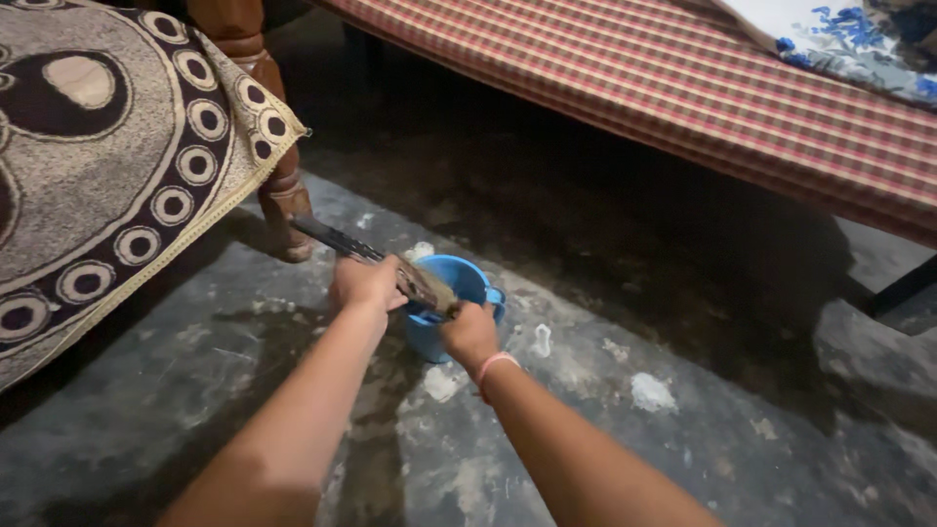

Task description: The person removes a patterned cushion from a wooden chair and places it on a nearby bed. They then dip a brush into a blue bucket of water and scrub the wooden frame of the chair, focusing on the legs and seat frame. The person repeatedly dips the brush into the water and continues scrubbing the chair's wooden surfaces.

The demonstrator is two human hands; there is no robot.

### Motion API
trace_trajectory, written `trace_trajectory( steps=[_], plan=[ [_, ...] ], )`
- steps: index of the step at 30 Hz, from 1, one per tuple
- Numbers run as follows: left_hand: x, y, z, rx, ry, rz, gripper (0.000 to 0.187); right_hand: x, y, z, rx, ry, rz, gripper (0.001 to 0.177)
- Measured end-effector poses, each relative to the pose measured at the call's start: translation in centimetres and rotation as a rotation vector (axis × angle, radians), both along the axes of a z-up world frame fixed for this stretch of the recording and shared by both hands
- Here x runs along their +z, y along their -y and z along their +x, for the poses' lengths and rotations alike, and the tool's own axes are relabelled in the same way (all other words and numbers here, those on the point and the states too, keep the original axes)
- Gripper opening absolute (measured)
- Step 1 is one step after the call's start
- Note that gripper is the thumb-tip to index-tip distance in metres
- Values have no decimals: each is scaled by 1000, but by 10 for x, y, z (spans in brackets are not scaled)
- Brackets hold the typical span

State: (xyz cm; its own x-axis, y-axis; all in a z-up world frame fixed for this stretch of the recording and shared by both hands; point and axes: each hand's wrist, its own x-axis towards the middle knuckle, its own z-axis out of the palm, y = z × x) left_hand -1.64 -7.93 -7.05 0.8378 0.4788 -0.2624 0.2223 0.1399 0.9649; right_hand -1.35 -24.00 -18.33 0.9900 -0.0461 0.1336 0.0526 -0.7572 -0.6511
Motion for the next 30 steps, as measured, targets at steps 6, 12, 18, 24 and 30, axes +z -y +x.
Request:
trace_trajectory(
  steps=[6, 12, 18, 24, 30],
  plan=[
    [-19, 31, 2, -19, -74, 78, 27, 12, -7, -10, -17, -8, 88, 34],
    [-34, 42, 15, 60, -113, 76, 31, 21, -10, -12, -2, -51, 41, 34],
    [-15, 30, -2, -130, -222, 117, 30, 44, -16, -24, -97, -200, 76, 39],
    [6, 21, -6, -88, -253, 364, 38, 64, -29, -22, -85, 165, 82, 32],
    [40, -9, -12, -59, -223, 416, 40, 151, -68, -40, -123, 207, 248, 25]
  ],
)
